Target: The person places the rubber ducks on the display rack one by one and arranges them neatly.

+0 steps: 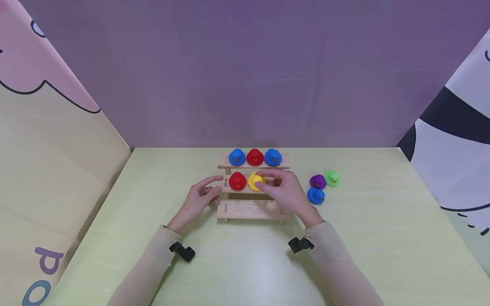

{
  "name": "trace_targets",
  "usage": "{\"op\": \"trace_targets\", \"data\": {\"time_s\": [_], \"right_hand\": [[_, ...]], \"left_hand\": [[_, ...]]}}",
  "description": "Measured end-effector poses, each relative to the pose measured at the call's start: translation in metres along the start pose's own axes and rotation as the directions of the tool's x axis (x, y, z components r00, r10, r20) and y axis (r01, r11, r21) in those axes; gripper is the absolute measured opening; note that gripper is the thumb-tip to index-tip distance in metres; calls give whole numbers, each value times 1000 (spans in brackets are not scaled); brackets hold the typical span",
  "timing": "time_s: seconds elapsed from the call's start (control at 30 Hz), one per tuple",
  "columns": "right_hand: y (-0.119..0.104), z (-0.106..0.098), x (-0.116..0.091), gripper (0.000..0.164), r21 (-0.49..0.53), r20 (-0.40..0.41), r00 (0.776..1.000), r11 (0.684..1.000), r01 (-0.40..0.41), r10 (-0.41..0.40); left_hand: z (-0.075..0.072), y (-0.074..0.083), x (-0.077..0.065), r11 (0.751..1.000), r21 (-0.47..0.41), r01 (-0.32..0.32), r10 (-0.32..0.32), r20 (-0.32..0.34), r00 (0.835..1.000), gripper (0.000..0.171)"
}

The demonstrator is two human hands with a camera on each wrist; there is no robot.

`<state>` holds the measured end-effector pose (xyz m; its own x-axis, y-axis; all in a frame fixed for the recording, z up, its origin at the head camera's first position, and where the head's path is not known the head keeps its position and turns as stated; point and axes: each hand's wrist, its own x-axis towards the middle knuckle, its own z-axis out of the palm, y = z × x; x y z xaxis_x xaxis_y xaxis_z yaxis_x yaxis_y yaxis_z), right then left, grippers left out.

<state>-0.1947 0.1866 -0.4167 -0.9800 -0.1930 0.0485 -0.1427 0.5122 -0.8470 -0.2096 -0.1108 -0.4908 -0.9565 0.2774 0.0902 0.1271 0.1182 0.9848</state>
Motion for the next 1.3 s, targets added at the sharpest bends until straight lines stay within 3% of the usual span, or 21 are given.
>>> {"op": "trace_targets", "data": {"time_s": [0.57, 1.3], "right_hand": [[-2, -4, -4, 38, 30, 5, 1000, 999, 12, -12], [14, -28, -12, 36, 21, -17, 999, 999, 39, -39]], "left_hand": [[1, 0, 0, 1000, 0, 11, -11, 2, 1000, 38], [0, 2, -1, 1000, 19, 20, -20, 3, 1000, 39]]}}
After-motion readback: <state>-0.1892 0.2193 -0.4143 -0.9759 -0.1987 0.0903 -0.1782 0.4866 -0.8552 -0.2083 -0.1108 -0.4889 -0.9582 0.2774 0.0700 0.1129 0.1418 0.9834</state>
